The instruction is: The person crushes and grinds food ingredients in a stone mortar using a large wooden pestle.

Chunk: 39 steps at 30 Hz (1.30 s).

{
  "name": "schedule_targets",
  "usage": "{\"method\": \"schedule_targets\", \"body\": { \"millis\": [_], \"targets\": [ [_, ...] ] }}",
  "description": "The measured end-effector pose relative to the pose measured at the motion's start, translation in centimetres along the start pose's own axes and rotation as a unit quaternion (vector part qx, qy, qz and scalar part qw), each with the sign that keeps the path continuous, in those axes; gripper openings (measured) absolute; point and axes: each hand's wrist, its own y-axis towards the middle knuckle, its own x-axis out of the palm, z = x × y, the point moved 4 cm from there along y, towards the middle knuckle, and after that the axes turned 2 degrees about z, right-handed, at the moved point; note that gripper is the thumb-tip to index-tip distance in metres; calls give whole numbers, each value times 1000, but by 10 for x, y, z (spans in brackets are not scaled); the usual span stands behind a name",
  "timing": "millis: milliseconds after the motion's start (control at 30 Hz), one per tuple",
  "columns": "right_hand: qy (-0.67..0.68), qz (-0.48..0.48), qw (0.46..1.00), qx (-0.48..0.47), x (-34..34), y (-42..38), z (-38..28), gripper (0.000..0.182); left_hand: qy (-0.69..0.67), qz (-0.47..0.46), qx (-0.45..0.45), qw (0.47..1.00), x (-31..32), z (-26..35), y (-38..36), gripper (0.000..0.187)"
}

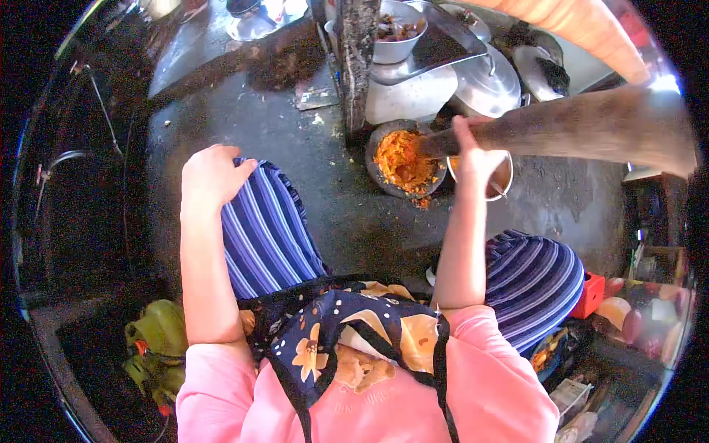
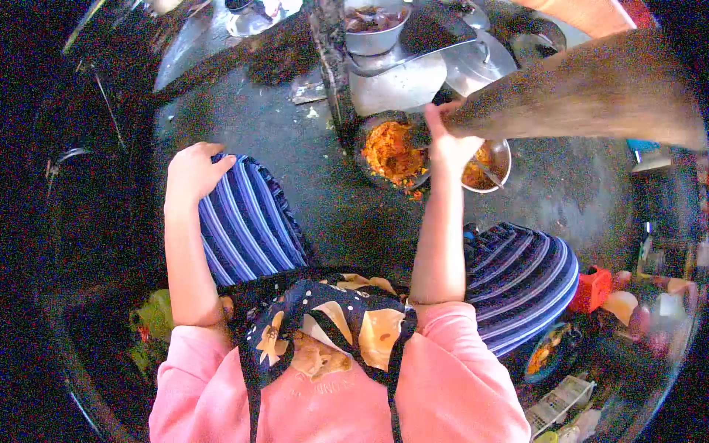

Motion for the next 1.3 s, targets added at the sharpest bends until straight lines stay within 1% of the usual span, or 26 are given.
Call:
{"method": "schedule_targets", "body": {
  "millis": [33, 67, 133, 200, 267, 300, 400, 500, 533, 567, 600, 667, 700, 733, 767, 800, 833, 867, 933, 1033, 1067, 1100, 1133, 1200, 1233, 1300],
  "targets": [
    [-25, 41, 999, 12, 2, -11, 25, 18, -1, 7, 7, 1000, -2, 3, -1, 40],
    [-38, -4, 999, 11, 1, -21, 58, 19, 2, 10, 10, 1000, -3, 5, -1, 40],
    [-38, -7, 994, 107, -8, -53, 134, 19, 3, 10, 15, 1000, -3, 9, -1, 39],
    [-33, -4, 992, 125, -8, -56, 121, 20, 12, 12, 14, 1000, -5, 14, -5, 38],
    [-36, 24, 996, 80, 1, -38, 36, 19, 13, 18, 17, 1000, -6, 17, -2, 36],
    [-81, 2, 997, 14, -2, -19, 19, 17, 0, 31, 27, 999, -4, 15, 0, 37],
    [-19, 27, 999, 38, -9, 9, -37, 18, -5, 15, 26, 1000, -4, 15, 0, 40],
    [38, 63, 997, 34, -17, 6, 10, 18, 5, 6, 15, 1000, -3, 15, 2, 40],
    [28, 114, 991, 58, -15, -8, 31, 18, 12, -3, 8, 1000, -3, 15, 3, 39],
    [1, 75, 994, 74, -18, -20, 88, 20, 7, 5, 18, 1000, -2, 16, 3, 39],
    [59, 33, 992, 110, -24, -39, 135, 21, 11, 7, 19, 1000, -4, 18, 2, 39],
    [120, 65, 978, 156, -29, -50, 127, 25, 25, 1, 18, 1000, -7, 25, 2, 37],
    [64, 69, 981, 172, -32, -47, 112, 27, 14, 27, 35, 999, -3, 23, 3, 36],
    [58, 73, 983, 157, -32, -36, 101, 32, 17, 23, 37, 999, -1, 23, 2, 36],
    [78, 111, 987, 88, -28, -20, 57, 34, 8, 23, 31, 999, -2, 23, 5, 37],
    [74, 97, 988, 93, -32, -3, 46, 30, 1, 19, 23, 1000, -1, 21, 5, 37],
    [33, 32, 995, 90, -34, 13, 19, 24, 2, 16, 24, 1000, -1, 21, 4, 37],
    [28, 44, 999, 2, -36, 25, -1, 18, 5, 2, 17, 1000, -3, 21, 4, 39],
    [84, 35, 995, 44, -40, 32, -4, 25, 5, -9, 13, 1000, -4, 22, 6, 41],
    [22, 100, 994, 29, -35, 0, 66, 30, 10, -15, 14, 1000, -1, 20, 7, 42],
    [27, 138, 981, 131, -28, -28, 104, 31, 13, -3, 25, 1000, -2, 21, 6, 40],
    [41, 63, 988, 138, -42, -41, 151, 31, 16, 9, 35, 999, -3, 24, 6, 38],
    [89, 75, 977, 179, -41, -46, 131, 31, 17, 14, 33, 999, -7, 26, 7, 38],
    [57, 96, 981, 156, -44, -42, 115, 30, 19, -12, 30, 999, -9, 31, 2, 38],
    [85, 143, 976, 139, -40, -31, 93, 30, 23, 0, 38, 999, -4, 28, 3, 38],
    [84, 82, 989, 91, -47, 6, 67, 29, 20, 7, 36, 999, -4, 25, 3, 38]
  ]
}}
